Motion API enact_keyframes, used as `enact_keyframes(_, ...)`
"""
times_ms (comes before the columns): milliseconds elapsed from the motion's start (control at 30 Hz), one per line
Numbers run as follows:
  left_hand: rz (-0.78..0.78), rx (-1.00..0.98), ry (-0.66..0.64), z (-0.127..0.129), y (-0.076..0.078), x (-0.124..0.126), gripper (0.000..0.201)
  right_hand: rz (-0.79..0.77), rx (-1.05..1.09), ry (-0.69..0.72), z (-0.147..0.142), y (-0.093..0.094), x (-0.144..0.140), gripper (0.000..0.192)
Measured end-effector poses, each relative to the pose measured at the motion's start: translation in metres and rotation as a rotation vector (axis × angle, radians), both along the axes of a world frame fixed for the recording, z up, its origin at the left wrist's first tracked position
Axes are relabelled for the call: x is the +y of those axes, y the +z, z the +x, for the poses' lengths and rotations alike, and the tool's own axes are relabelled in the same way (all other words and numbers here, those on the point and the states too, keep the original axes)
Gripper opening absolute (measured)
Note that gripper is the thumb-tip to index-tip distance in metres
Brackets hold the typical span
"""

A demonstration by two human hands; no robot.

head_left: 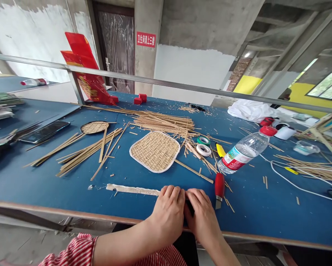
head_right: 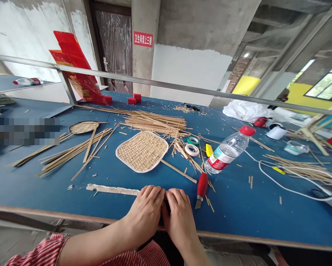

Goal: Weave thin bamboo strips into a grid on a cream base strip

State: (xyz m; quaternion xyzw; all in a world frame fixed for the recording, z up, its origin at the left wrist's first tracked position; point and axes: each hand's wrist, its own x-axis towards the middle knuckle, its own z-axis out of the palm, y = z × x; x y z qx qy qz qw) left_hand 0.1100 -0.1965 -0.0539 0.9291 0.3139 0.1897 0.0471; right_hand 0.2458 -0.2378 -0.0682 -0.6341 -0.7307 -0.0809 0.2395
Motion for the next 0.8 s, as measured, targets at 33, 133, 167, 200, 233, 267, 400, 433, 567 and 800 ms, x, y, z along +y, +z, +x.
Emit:
enact_keyframes(33,-0.014,0.001,0.003,0.001,-0.001,-0.001,0.035,0.02,0.005,0.004,0.001,-0.001,-0.001,0.014)
enact_keyframes(133,-0.03,-0.005,0.009,0.0,-0.002,-0.005,0.034,0.102,0.028,0.018,0.003,-0.006,-0.006,0.018)
enact_keyframes(167,-0.031,-0.002,0.007,0.0,-0.001,-0.006,0.033,0.124,0.039,0.017,0.004,-0.007,-0.007,0.02)
enact_keyframes(200,-0.032,0.004,0.003,-0.002,-0.001,-0.007,0.033,0.137,0.055,0.012,0.004,-0.007,-0.007,0.022)
enact_keyframes(233,-0.031,0.012,-0.003,-0.003,-0.001,-0.008,0.032,0.143,0.081,0.003,0.004,-0.006,-0.008,0.024)
enact_keyframes(267,-0.029,0.02,-0.009,-0.004,0.0,-0.008,0.031,0.149,0.116,-0.012,0.005,-0.005,-0.008,0.027)
enact_keyframes(400,-0.015,0.046,-0.02,-0.006,0.002,-0.009,0.029,0.186,0.182,-0.089,0.007,-0.003,-0.005,0.041)
enact_keyframes(433,-0.01,0.05,-0.025,-0.006,0.003,-0.009,0.029,0.179,0.149,-0.088,0.009,-0.003,-0.004,0.04)
enact_keyframes(567,-0.018,0.042,-0.028,-0.005,0.003,-0.009,0.03,0.075,0.032,-0.025,0.012,-0.006,-0.003,0.024)
enact_keyframes(800,0.049,-0.043,0.026,-0.005,-0.001,-0.004,0.03,0.09,0.047,-0.037,0.008,-0.007,-0.003,0.012)
